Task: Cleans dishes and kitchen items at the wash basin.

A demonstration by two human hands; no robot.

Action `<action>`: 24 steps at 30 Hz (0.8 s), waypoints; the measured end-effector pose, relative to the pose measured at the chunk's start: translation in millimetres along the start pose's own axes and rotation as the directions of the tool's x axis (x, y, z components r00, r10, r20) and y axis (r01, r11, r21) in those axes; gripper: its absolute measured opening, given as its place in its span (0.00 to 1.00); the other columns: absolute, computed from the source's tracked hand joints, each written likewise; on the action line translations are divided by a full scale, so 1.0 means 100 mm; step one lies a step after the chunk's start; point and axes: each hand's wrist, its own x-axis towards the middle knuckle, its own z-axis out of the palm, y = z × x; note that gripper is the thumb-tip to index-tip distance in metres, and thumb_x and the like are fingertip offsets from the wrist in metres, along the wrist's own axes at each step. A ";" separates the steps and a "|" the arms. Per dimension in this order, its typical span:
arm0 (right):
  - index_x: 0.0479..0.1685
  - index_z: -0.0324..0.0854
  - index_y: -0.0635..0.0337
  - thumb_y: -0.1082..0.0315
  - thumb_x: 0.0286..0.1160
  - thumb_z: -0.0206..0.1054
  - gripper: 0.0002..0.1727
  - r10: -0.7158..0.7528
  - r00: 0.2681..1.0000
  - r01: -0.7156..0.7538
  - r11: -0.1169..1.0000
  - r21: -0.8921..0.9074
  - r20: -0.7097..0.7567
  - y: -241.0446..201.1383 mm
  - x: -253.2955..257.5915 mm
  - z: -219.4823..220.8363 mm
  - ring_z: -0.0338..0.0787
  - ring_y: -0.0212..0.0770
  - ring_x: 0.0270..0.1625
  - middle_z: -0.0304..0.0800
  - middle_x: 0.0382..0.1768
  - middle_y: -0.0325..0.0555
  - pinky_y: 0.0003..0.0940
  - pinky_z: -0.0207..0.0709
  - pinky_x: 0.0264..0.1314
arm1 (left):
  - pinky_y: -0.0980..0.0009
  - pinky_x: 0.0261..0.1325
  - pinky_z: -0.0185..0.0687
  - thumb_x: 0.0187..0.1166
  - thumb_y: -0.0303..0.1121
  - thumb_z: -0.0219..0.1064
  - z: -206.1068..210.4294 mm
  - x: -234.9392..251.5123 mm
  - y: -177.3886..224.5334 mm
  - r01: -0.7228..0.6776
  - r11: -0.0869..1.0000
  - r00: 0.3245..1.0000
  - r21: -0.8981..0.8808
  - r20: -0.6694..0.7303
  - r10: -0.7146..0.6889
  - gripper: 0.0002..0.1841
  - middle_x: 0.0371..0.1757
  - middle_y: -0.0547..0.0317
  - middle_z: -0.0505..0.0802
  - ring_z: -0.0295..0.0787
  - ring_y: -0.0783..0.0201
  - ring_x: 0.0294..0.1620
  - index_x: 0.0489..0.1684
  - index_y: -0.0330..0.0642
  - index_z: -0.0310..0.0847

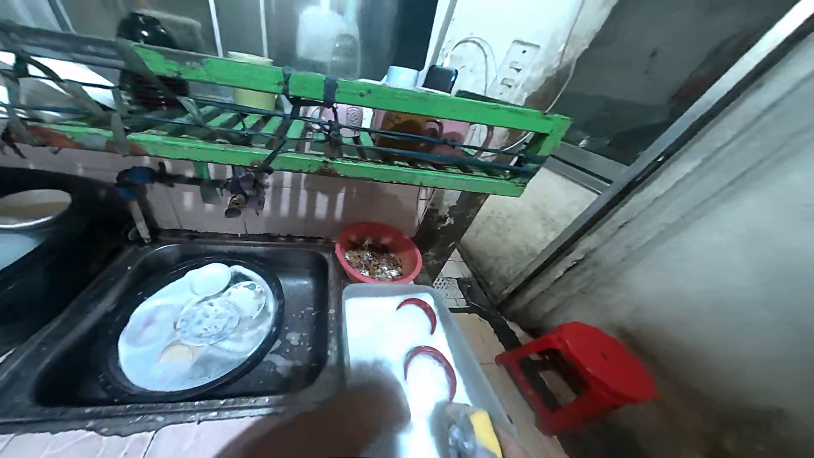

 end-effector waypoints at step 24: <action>0.73 0.78 0.60 0.60 0.64 0.79 0.34 0.129 0.991 -0.096 0.893 0.440 -0.045 -0.08 0.03 -0.09 0.89 0.56 0.63 0.89 0.60 0.60 0.59 0.78 0.70 | 0.70 0.38 0.84 0.92 0.29 0.45 0.27 -0.08 0.61 0.100 0.206 0.975 -0.974 0.055 -0.215 0.11 0.29 0.64 0.84 0.83 0.71 0.29 0.45 0.40 0.75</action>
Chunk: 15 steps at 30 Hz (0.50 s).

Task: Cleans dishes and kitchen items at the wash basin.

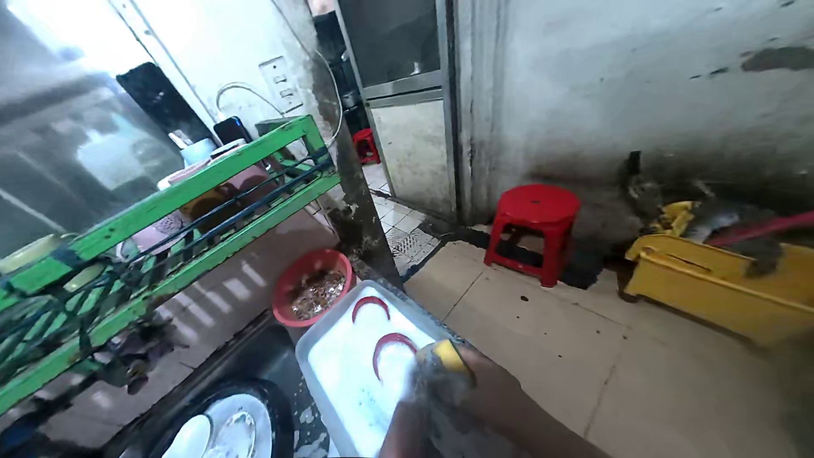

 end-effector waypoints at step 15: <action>0.69 0.80 0.70 0.62 0.60 0.81 0.35 -0.185 0.973 0.193 0.980 0.050 -0.138 -0.08 0.05 0.27 0.85 0.58 0.69 0.86 0.65 0.64 0.55 0.75 0.76 | 0.61 0.36 0.86 0.57 0.09 0.55 -0.45 -0.15 0.41 -0.269 0.955 0.938 -0.127 -0.260 0.230 0.34 0.42 0.48 0.88 0.87 0.61 0.36 0.72 0.33 0.67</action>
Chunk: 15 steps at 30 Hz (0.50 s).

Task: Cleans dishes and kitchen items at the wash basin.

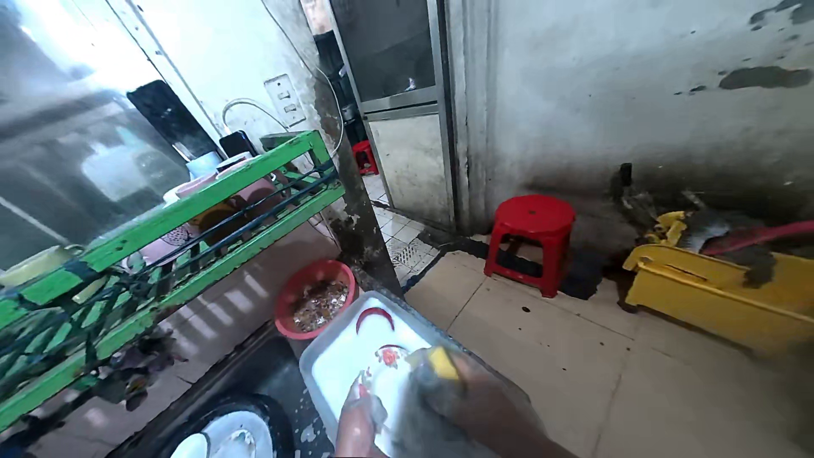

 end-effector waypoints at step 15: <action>0.67 0.83 0.67 0.63 0.53 0.83 0.36 -0.362 0.910 0.400 0.895 -0.197 0.202 -0.36 0.37 0.82 0.82 0.65 0.73 0.86 0.66 0.65 0.62 0.73 0.76 | 0.52 0.55 0.90 0.95 0.44 0.39 -0.46 -0.06 0.35 -0.276 0.822 0.959 -0.498 -0.081 0.273 0.24 0.58 0.48 0.91 0.92 0.55 0.55 0.78 0.43 0.70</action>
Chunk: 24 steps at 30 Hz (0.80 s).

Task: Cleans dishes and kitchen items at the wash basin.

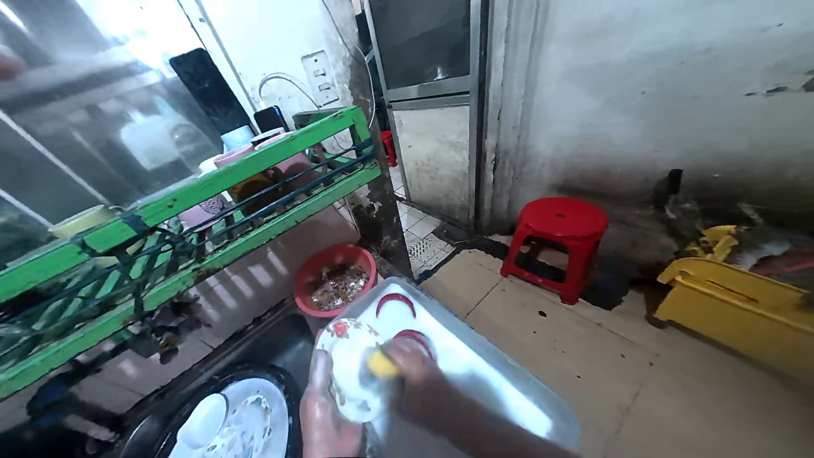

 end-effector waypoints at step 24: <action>0.80 0.72 0.55 0.60 0.67 0.78 0.37 0.536 0.832 -0.553 0.787 0.275 0.141 0.06 0.21 -0.53 0.89 0.55 0.62 0.88 0.60 0.59 0.58 0.80 0.67 | 0.57 0.39 0.93 0.77 0.16 0.51 0.12 -0.29 -0.02 0.303 0.953 0.945 0.028 -0.140 -0.297 0.14 0.42 0.43 0.91 0.93 0.54 0.39 0.59 0.33 0.71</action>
